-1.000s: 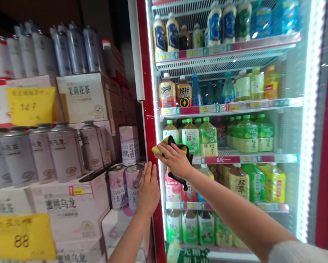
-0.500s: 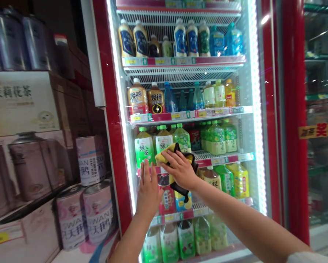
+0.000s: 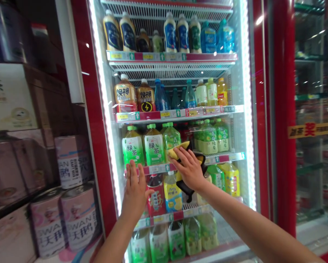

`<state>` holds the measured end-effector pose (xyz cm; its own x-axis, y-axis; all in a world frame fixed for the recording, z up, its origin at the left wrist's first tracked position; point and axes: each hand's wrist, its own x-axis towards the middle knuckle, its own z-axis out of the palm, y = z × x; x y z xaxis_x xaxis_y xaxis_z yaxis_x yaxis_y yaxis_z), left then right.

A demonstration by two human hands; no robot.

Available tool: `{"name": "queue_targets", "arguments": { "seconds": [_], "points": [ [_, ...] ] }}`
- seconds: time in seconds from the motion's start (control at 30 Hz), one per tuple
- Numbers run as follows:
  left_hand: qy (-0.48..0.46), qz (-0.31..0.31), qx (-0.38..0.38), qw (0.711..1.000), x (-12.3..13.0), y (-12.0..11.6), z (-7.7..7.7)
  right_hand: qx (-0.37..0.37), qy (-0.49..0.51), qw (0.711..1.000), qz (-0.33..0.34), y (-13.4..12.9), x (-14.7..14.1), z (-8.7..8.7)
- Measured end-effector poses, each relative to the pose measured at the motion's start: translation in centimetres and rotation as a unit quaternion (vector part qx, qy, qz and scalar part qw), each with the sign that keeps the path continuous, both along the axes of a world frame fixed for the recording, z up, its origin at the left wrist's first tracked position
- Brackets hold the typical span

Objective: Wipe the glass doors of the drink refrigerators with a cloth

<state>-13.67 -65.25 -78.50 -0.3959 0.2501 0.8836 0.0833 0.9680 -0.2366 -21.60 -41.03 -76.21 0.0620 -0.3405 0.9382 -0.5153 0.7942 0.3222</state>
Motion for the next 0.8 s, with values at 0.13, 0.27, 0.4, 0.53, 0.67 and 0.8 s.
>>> {"name": "queue_targets", "arguments": {
  "seconds": [0.13,0.27,0.4,0.53,0.67,0.8],
  "points": [
    [-0.019,-0.017,0.034,0.999,0.8,1.7,0.5,0.086,0.002,0.996,0.037,0.3,-0.4,3.4],
    [-0.036,-0.050,0.015,0.998,0.8,4.4,0.8,-0.015,-0.035,0.999,0.013,3.5,-1.5,6.0],
    [-0.045,-0.064,-0.011,0.997,0.3,6.6,0.7,-0.103,-0.052,0.993,0.001,6.3,-1.6,0.9],
    [-0.039,-0.072,-0.039,0.996,-0.4,8.9,0.7,0.059,-0.030,0.997,0.047,7.1,-1.2,-1.0],
    [-0.035,-0.081,-0.043,0.995,-1.5,11.9,1.2,0.060,-0.044,0.997,0.022,9.1,-2.1,4.5],
    [-0.043,-0.083,-0.048,0.994,-2.3,14.0,1.1,-0.092,-0.052,0.994,-0.036,12.8,-3.3,4.8]
  ]
}}
